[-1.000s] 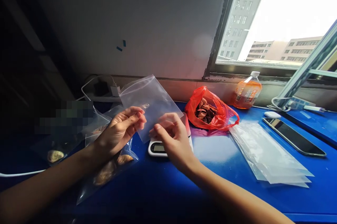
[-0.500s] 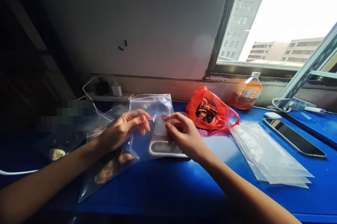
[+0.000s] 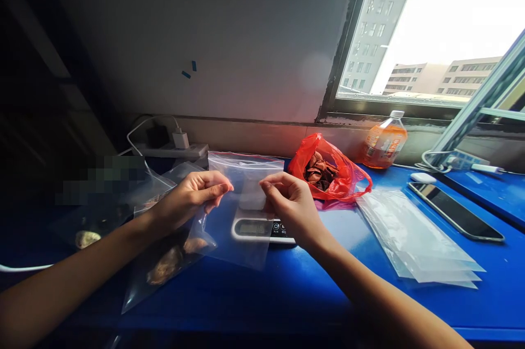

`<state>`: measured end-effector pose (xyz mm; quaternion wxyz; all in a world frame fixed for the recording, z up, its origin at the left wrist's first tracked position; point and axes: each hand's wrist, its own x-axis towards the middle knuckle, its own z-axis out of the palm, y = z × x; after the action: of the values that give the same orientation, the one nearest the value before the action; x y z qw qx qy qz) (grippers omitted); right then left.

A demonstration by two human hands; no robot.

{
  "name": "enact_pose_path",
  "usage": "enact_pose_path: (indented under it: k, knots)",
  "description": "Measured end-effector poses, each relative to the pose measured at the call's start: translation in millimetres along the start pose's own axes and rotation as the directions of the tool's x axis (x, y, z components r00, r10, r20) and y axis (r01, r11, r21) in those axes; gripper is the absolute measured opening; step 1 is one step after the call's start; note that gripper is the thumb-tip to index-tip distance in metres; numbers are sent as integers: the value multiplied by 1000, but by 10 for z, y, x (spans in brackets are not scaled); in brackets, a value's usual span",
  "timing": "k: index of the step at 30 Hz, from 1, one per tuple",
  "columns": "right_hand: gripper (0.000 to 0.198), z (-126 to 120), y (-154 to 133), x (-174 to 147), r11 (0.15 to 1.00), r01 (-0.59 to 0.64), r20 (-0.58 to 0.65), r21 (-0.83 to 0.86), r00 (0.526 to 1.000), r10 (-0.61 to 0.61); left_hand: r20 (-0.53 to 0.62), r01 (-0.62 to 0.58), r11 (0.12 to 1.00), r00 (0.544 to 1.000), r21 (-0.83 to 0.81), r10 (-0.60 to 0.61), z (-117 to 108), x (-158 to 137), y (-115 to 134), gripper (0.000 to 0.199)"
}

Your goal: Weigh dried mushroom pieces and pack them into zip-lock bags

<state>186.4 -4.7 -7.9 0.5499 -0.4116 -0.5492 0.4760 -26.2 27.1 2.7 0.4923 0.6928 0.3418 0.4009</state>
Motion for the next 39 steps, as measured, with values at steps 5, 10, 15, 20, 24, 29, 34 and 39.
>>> enact_pose_path:
  k: [5,10,15,20,24,29,34,39]
  knots:
    - [33,-52,25,23,994,-70,121,-90,989,80,-114,-73,996,990,49,78,-48,30,11,25]
    - [36,-83,11,20,995,-46,180,-90,982,62,-142,-99,994,984,53,106,-69,41,9,17]
    - [35,-98,-28,20,994,11,116,-105,993,1,-110,-73,996,991,57,79,-49,21,-3,16]
    - [33,-147,1,65,979,54,166,-199,986,-21,-140,-56,998,988,31,60,-66,33,-12,22]
    - [28,-139,32,64,927,141,178,-347,981,-83,-145,-92,990,984,103,106,-105,56,-36,25]
    - [12,-34,67,-29,755,380,278,-534,922,-268,-181,-116,968,971,224,158,-33,6,-24,28]
    - [20,39,92,-94,627,526,393,-575,849,-353,82,-322,719,934,616,349,119,-103,-24,25]
    - [22,109,143,-112,638,574,348,-513,819,-456,240,-405,610,910,681,338,183,-156,-40,32]
